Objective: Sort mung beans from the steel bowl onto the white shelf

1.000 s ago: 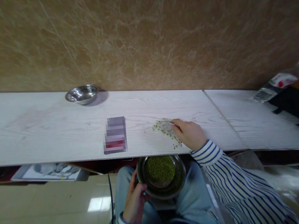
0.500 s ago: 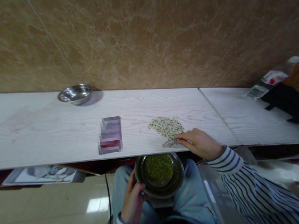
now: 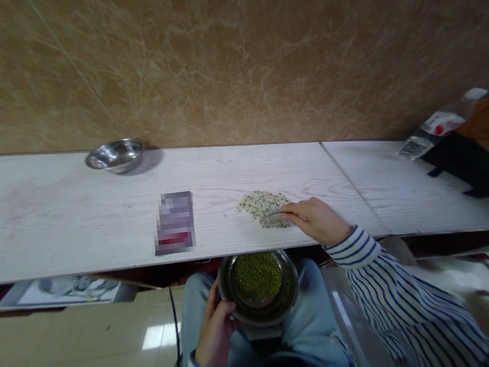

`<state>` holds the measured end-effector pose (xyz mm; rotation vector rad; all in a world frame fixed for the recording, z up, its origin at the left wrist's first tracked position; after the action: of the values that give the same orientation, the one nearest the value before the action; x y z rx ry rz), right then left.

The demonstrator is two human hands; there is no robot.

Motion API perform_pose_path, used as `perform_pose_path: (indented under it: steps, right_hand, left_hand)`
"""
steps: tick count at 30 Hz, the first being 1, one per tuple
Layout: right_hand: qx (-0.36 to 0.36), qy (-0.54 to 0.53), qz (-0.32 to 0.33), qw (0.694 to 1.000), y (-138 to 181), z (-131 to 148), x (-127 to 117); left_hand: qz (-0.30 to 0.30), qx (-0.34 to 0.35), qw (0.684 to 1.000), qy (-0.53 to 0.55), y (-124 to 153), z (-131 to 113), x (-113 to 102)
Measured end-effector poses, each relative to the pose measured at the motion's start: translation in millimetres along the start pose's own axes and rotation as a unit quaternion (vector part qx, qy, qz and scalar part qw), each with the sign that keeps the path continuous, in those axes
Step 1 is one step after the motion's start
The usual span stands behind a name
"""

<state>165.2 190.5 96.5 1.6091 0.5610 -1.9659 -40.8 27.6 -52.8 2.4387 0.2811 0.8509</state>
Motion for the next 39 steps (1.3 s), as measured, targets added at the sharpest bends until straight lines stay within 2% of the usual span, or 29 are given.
perform_pose_path:
  steps: [6,13,21,27,39]
  right_hand:
    - [0.031,0.047,-0.071,0.996,22.5,3.7,-8.9]
    - [0.058,0.088,-0.097,0.99,37.3,9.5,-10.1]
    - [0.053,0.107,-0.089,0.989,44.2,14.2,2.2]
    - [0.059,0.098,-0.12,0.986,53.7,13.3,-0.7]
    - [0.055,0.107,-0.102,0.988,70.6,18.4,2.2]
  left_hand:
    - [0.019,-0.013,1.0,-0.009,0.4,2.8,0.1]
    - [0.022,-0.01,1.0,-0.011,4.3,3.7,0.4]
    - [0.008,0.001,1.0,-0.017,6.4,5.5,1.5]
    - [0.026,-0.008,0.999,-0.027,7.7,5.2,4.0]
    - [0.017,-0.011,0.999,-0.03,10.0,5.7,10.0]
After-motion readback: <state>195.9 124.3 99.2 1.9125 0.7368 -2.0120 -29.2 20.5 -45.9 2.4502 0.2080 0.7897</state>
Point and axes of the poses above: each hand's wrist, its own y-axis away from the middle knuckle, its own x-axis out of the palm, z = x × y, the point moved 6 cm from there along -y, towards the middle knuckle, and after that the axes turned 12 degrees about z, right-handed, at the moved point
